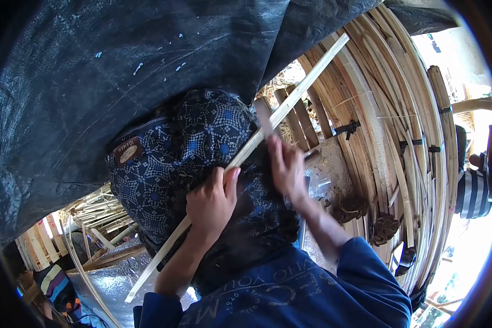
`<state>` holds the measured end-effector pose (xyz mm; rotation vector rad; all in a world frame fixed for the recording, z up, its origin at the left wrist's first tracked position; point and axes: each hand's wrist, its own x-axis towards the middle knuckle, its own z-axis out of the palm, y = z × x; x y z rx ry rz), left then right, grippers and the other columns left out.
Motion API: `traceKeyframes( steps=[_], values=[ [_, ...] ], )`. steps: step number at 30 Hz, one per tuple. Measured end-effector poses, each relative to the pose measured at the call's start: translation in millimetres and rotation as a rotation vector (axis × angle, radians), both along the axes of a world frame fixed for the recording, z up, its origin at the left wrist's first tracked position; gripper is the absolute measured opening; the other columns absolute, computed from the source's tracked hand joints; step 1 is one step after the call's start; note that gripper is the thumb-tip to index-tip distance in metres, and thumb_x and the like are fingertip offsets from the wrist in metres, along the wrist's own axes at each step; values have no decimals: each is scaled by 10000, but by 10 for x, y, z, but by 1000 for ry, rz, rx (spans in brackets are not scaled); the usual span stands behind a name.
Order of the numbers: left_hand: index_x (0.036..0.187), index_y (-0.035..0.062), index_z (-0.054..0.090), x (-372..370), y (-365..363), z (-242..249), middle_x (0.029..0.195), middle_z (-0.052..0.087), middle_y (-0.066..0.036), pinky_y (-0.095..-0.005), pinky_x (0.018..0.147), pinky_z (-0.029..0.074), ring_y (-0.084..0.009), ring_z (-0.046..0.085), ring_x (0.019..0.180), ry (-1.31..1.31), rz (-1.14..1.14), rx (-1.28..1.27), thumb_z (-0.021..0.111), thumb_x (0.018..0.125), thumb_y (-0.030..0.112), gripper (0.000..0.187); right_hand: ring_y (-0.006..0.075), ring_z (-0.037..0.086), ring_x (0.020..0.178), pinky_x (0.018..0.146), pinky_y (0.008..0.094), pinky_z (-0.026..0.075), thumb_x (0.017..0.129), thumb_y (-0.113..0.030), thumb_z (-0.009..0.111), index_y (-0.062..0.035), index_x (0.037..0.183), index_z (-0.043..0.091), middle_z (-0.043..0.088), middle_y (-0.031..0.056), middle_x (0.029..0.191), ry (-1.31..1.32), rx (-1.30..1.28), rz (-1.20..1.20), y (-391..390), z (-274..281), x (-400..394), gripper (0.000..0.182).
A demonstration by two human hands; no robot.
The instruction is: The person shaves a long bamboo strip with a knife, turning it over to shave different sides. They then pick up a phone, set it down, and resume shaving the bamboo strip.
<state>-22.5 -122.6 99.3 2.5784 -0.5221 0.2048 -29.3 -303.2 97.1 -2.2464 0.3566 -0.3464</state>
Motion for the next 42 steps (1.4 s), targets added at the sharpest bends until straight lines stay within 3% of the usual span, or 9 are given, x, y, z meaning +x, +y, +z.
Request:
traceKeyframes(
  steps=[6,8,12,16,18,22,26,31,42],
  values=[
    [748,126,528,-5,1,-11,500,545,-37,-321,376,446,-217,583,419,15,-15,-32,581,950,353,308,178,483,453,472,397,410,1021,-326,430,32,715,612,535,153,517,266,63,-162,-248,187,120,505],
    [751,125,531,-26,19,-13,503,548,-37,-323,377,445,-217,585,422,2,-14,-48,584,948,350,304,113,359,403,382,320,252,1019,-392,437,-24,659,569,428,48,462,-225,-55,18,-19,-170,1,531],
    [758,124,540,-19,14,-15,508,556,-34,-325,377,444,-215,590,426,1,-22,-65,590,946,342,292,58,389,408,364,285,260,1021,-432,407,-10,722,633,449,15,464,129,125,-62,-437,219,156,564],
    [762,125,544,-5,4,-2,510,559,-33,-325,380,446,-212,589,425,3,-14,-46,588,948,341,288,249,631,528,623,322,522,990,-299,509,36,792,661,634,161,572,-10,-252,358,-79,-4,-121,417],
    [754,126,538,-21,13,16,510,559,-36,-328,383,446,-213,590,427,42,-14,-66,585,949,343,295,169,561,445,448,292,463,1017,-335,446,16,733,634,555,91,488,24,259,75,-422,-233,10,488],
    [758,125,541,-27,8,10,515,564,-39,-328,384,447,-218,592,430,11,-14,-35,584,949,345,295,167,506,411,416,309,425,1021,-335,440,35,784,647,514,111,474,-235,9,111,-51,-96,-20,486],
    [764,124,548,-7,9,1,518,566,-41,-330,385,448,-221,590,430,16,-16,-73,583,950,343,289,218,484,416,471,361,436,1032,-290,413,25,727,622,547,141,513,279,34,12,-326,288,126,486],
    [764,120,545,-11,10,-18,516,562,-41,-328,385,447,-218,587,427,-2,-16,-70,590,948,333,285,310,588,467,469,400,448,982,-314,529,10,722,624,560,209,554,116,-34,226,-89,90,-90,427],
    [771,99,577,-66,10,43,575,605,-62,-356,425,457,-266,614,486,12,-6,-70,597,945,313,277,180,491,369,379,351,392,1023,-339,441,15,693,621,500,131,449,112,-26,96,-213,220,96,515]
  ],
)
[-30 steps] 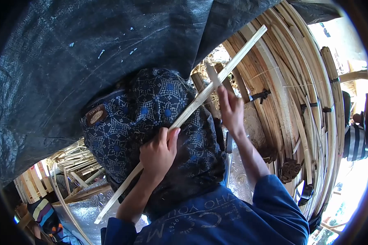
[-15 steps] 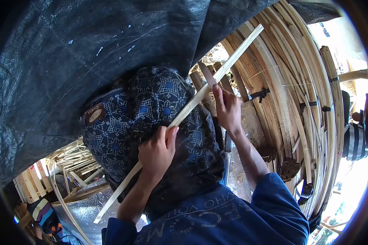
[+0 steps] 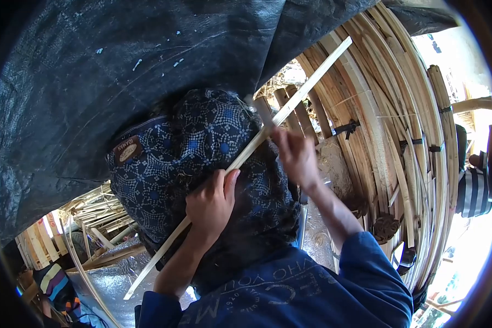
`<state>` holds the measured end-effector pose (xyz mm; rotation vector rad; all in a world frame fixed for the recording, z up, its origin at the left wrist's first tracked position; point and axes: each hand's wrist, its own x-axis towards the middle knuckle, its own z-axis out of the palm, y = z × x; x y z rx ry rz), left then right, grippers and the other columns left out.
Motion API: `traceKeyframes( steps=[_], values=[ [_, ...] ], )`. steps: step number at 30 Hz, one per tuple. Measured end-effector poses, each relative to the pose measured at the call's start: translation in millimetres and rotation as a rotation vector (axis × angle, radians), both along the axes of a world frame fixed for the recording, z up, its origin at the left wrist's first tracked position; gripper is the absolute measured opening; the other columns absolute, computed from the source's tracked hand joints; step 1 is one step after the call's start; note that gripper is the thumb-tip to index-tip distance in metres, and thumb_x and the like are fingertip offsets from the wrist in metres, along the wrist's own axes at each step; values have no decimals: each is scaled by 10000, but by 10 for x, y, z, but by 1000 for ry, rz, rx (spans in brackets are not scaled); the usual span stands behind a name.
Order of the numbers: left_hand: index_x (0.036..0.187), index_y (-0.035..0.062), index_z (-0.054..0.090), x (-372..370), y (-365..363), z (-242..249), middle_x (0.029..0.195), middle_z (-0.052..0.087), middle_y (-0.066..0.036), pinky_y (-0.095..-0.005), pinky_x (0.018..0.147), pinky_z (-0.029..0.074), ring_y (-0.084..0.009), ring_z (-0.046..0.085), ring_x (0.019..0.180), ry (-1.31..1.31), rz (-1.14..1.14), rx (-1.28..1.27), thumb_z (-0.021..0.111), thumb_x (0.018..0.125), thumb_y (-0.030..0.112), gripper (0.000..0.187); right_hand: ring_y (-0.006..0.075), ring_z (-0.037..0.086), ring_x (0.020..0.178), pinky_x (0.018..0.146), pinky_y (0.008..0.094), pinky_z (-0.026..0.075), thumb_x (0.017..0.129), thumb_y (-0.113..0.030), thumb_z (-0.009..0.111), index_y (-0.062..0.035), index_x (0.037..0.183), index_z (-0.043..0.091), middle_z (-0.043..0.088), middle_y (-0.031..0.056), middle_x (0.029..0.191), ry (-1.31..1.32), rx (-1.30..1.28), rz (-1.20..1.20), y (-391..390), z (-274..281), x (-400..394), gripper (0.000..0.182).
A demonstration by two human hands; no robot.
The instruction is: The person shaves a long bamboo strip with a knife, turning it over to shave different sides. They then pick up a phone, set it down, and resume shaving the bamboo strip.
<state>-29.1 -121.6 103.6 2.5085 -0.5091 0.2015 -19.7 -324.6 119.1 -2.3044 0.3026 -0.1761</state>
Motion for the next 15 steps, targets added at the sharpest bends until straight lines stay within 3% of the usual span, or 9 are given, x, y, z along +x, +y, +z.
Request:
traceKeyframes(
  steps=[2,5,6,8,10,12,13,15],
  values=[
    [772,101,579,-4,-10,-22,577,604,-57,-349,422,454,-258,610,481,-34,3,-17,603,942,308,269,86,340,367,351,308,244,1018,-418,436,-5,625,584,416,26,421,-47,-71,29,-3,28,-56,589],
    [774,104,581,-8,-24,-31,581,605,-50,-339,416,450,-246,606,476,-71,-5,-30,614,935,302,258,76,293,375,358,310,200,1010,-458,434,-35,631,599,411,18,427,-46,75,-69,-227,60,69,592],
    [774,105,582,-14,-26,-28,583,607,-47,-337,414,449,-242,606,475,-79,-1,-30,618,933,300,254,76,293,375,358,310,200,1010,-458,434,-35,631,599,411,18,427,-40,75,-69,-142,0,2,592],
    [774,107,582,-27,-17,-51,583,607,-46,-335,415,450,-242,607,477,-85,7,-32,621,931,302,253,180,462,387,413,368,374,1020,-392,429,13,644,591,490,104,466,10,-22,-45,58,-141,-133,575],
    [773,109,583,-1,-25,-51,583,606,-45,-334,415,451,-242,607,478,-99,-3,-21,624,929,303,252,181,458,380,401,351,352,1022,-372,429,13,643,593,482,115,461,85,52,-46,-114,-19,-77,564],
    [771,110,584,-17,-22,-16,590,610,-49,-334,419,454,-245,607,481,-51,-3,-17,625,927,302,251,81,392,400,360,299,243,1025,-415,407,-13,696,641,431,13,439,18,22,-146,-293,23,44,570],
    [771,110,584,-19,-6,-29,590,610,-49,-334,419,454,-245,607,481,-50,-4,-17,625,927,302,251,77,410,405,365,285,262,1029,-397,405,-8,851,699,439,10,439,-5,129,-124,-160,-3,-44,519],
    [767,110,584,-35,-4,-53,590,608,-48,-331,421,452,-246,603,478,-71,5,25,627,926,301,252,115,448,407,372,312,310,1028,-355,415,18,837,684,485,58,467,0,61,-45,-57,-47,-134,498]
  ],
)
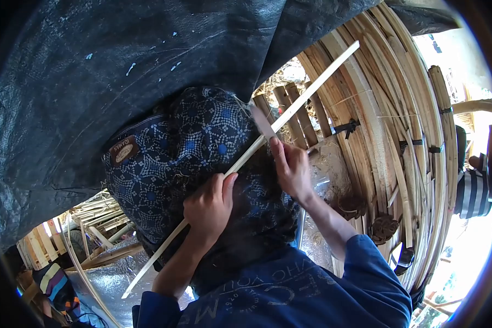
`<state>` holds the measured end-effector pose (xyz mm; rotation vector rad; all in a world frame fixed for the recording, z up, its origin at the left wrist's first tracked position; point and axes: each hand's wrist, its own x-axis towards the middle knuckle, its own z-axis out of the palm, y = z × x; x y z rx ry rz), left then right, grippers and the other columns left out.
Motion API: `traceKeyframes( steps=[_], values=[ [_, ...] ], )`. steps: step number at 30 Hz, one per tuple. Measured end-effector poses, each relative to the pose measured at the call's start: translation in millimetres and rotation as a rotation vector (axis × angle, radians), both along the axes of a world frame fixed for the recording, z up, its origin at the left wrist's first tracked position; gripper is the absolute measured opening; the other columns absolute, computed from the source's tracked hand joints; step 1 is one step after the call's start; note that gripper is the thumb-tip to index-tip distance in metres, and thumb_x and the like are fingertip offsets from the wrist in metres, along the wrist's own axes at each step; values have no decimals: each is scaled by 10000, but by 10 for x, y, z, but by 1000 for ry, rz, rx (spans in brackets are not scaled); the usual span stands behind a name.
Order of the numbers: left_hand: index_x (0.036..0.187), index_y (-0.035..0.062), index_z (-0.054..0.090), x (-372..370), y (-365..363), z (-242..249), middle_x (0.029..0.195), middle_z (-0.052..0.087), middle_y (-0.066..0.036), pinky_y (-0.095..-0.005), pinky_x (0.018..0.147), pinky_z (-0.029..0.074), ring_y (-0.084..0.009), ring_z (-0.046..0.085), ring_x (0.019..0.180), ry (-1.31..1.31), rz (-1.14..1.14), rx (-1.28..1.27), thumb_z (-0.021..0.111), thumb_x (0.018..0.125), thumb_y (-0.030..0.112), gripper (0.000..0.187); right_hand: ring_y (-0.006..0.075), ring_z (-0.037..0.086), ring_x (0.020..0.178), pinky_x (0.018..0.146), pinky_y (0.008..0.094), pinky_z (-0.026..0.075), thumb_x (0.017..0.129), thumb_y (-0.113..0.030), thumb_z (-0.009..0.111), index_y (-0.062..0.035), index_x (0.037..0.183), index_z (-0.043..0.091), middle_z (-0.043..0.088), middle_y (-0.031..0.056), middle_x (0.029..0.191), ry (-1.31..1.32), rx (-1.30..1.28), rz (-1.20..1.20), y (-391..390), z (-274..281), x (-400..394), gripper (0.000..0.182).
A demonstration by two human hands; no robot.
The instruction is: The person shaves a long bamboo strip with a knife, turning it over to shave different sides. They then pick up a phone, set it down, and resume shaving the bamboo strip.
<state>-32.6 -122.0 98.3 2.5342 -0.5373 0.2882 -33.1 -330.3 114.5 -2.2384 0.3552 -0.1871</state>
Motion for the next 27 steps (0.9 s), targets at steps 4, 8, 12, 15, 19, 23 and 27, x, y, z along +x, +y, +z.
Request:
traceKeyframes(
  steps=[4,8,12,15,19,23,27],
  values=[
    [760,110,581,17,-9,17,586,604,-45,-330,419,448,-244,600,475,11,-5,-31,627,926,301,257,170,468,423,427,355,380,1019,-359,438,16,711,631,532,122,503,61,103,-216,-300,185,184,522],
    [758,110,575,19,-18,11,582,601,-44,-332,417,444,-243,605,480,24,-9,-36,630,924,296,256,93,401,409,382,300,304,1025,-370,421,-3,717,640,482,24,466,49,26,78,52,-88,-50,527],
    [763,109,576,-2,-4,32,579,600,-44,-334,417,444,-244,606,478,40,-9,-19,633,923,288,247,87,404,397,378,314,297,1032,-330,417,35,810,679,493,23,472,-42,169,-241,-278,226,145,501],
    [762,108,576,-8,36,-31,581,604,-44,-329,416,443,-243,606,477,13,-5,-17,636,921,284,245,119,446,468,437,327,347,1024,-332,440,13,739,642,529,48,514,72,60,84,89,-179,-94,492],
    [762,109,576,-13,21,3,590,614,-47,-326,416,443,-243,611,482,48,-4,-31,632,924,283,244,110,410,425,386,274,274,1016,-397,435,-22,794,664,472,-2,502,34,280,-221,-97,234,103,493],
    [762,111,577,-7,38,-17,598,622,-51,-330,418,444,-246,613,485,72,-12,-7,631,924,284,244,101,428,381,356,288,282,1014,-459,397,-48,658,582,489,11,469,70,52,99,30,-147,-79,574],
    [733,136,556,-21,24,-39,511,538,-4,-296,376,413,-179,552,407,-36,-10,-1,620,930,319,277,64,453,419,417,264,400,1023,-423,401,-48,623,590,470,-1,452,-25,239,-214,-280,348,150,580]
  ],
)
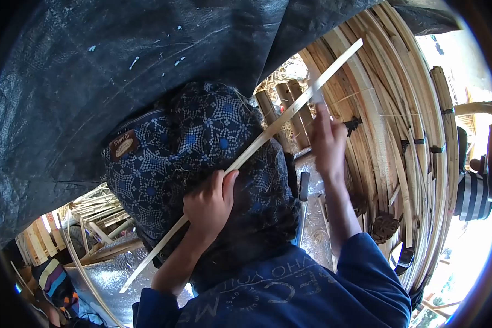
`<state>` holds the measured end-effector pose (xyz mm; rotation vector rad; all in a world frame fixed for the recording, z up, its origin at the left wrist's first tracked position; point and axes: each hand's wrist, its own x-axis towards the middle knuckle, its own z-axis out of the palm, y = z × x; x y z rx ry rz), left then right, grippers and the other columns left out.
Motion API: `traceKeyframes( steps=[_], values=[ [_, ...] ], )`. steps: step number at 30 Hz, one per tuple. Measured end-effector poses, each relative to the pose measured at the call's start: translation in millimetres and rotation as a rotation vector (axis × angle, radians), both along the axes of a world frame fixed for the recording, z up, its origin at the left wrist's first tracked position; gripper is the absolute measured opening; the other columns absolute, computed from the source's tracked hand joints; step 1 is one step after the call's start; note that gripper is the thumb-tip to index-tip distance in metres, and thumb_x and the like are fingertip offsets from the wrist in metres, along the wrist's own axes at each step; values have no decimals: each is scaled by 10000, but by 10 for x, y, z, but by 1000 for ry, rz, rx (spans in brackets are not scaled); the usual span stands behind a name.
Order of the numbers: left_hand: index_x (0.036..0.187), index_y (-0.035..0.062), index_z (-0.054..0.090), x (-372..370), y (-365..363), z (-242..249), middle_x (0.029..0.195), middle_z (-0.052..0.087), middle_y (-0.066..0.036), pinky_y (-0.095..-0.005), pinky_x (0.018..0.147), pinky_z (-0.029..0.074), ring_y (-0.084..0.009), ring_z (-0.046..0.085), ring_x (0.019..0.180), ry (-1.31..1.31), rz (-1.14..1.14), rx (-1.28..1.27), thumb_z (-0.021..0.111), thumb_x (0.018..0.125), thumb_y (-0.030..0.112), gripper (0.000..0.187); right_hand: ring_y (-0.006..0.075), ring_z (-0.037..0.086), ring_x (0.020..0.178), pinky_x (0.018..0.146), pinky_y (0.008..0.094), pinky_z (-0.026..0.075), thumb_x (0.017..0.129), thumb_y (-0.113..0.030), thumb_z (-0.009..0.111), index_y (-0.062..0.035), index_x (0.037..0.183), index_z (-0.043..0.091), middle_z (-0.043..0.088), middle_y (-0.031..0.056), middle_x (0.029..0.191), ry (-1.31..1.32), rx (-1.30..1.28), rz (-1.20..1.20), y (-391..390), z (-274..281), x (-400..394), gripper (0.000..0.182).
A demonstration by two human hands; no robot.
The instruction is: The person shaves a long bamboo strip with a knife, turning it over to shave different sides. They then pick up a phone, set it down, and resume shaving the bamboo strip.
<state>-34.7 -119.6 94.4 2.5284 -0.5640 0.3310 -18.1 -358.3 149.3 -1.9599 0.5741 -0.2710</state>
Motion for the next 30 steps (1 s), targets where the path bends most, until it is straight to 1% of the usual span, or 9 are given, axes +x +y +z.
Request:
traceKeyframes(
  steps=[8,10,14,15,20,22,23,26,30],
  values=[
    [749,133,571,-38,26,-6,566,582,-2,-295,389,427,-179,577,438,37,-6,25,632,923,313,258,163,554,620,660,367,499,1013,-338,455,13,698,594,523,76,506,-243,-461,82,166,-598,-184,492],
    [749,131,571,5,9,16,578,590,-1,-294,392,429,-179,582,446,27,-9,23,632,923,310,256,202,568,637,733,403,507,1015,-294,457,30,738,639,541,110,512,110,-211,300,467,-542,-251,463],
    [754,129,572,-15,20,37,567,585,-4,-294,398,436,-183,582,443,25,-7,-9,635,921,306,251,102,456,521,464,290,351,1021,-310,447,27,824,687,479,42,521,171,152,-35,31,-187,-47,458],
    [756,129,573,-20,6,45,563,584,-6,-295,399,439,-185,584,444,30,-9,-16,634,921,305,249,79,435,514,460,268,334,1023,-316,444,28,909,696,488,22,550,-166,-404,76,270,-524,-191,442],
    [756,129,572,-19,30,51,569,591,-12,-296,402,443,-187,596,457,37,-7,3,629,924,305,250,94,505,569,522,268,399,1014,-320,470,42,1046,666,576,66,603,282,90,-36,-19,-142,-95,413],
    [755,130,572,-51,32,48,571,595,-14,-296,401,442,-187,599,460,50,-8,8,627,926,306,251,111,537,601,575,269,432,1005,-296,491,43,963,680,565,91,575,-291,-1265,327,45,-451,-137,391],
    [755,131,572,-49,40,25,570,594,-16,-295,400,441,-187,596,456,22,-2,9,625,927,307,251,111,537,601,575,269,432,1005,-296,491,43,963,680,565,91,575,-298,-1273,329,-14,-426,-140,391],
    [754,132,573,-31,39,50,570,593,-19,-294,399,440,-186,594,452,30,-10,23,623,928,306,251,93,491,566,565,267,424,1025,-296,445,18,755,630,458,-11,524,209,204,24,29,-134,-127,454],
    [749,129,572,-35,27,15,568,589,-17,-292,393,434,-183,591,449,16,-4,30,622,930,302,255,54,401,443,419,252,288,1020,-380,440,-48,736,642,434,-42,486,48,-41,221,448,-527,-297,481]
  ],
)
